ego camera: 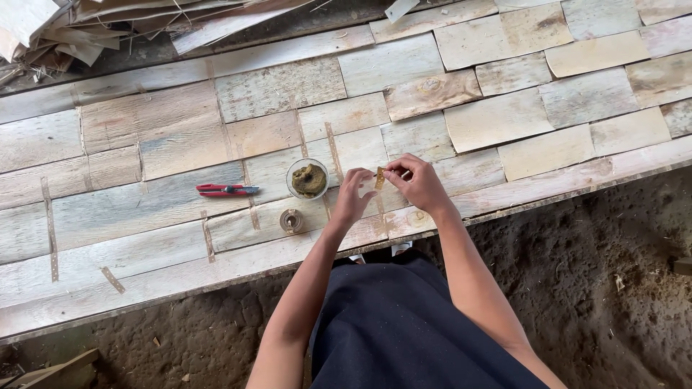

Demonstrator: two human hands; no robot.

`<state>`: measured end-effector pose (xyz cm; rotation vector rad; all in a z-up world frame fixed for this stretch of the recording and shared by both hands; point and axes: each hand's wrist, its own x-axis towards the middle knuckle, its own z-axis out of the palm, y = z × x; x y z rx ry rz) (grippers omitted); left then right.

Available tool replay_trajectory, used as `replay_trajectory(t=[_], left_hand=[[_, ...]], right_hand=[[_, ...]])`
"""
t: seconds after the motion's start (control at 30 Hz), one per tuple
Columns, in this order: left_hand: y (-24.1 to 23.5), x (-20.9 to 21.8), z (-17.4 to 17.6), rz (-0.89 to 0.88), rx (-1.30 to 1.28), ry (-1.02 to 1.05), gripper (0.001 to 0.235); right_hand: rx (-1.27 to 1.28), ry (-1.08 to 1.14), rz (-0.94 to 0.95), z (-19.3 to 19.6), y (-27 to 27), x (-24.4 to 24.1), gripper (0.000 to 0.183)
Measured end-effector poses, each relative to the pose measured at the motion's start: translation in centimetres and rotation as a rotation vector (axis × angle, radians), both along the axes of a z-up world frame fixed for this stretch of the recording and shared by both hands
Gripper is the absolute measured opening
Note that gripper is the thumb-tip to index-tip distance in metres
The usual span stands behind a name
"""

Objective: Applying glue to thin wood strips and carefully positioning them onto a larger wooden panel to create a decorative or structural surface.

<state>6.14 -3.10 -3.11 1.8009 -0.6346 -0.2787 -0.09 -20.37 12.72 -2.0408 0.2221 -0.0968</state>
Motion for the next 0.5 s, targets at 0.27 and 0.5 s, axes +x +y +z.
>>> replay_trajectory(t=[0.27, 0.5], left_hand=[[-2.0, -0.6, -0.8, -0.028, -0.021, 0.041, 0.048], [-3.0, -1.6, -0.8, -0.027, 0.018, 0.070, 0.048]], right_hand=[[0.008, -0.005, 0.021, -0.4, -1.8, 0.0, 0.008], [0.001, 0.018, -0.002, -0.5, -3.8, -0.1, 0.009]])
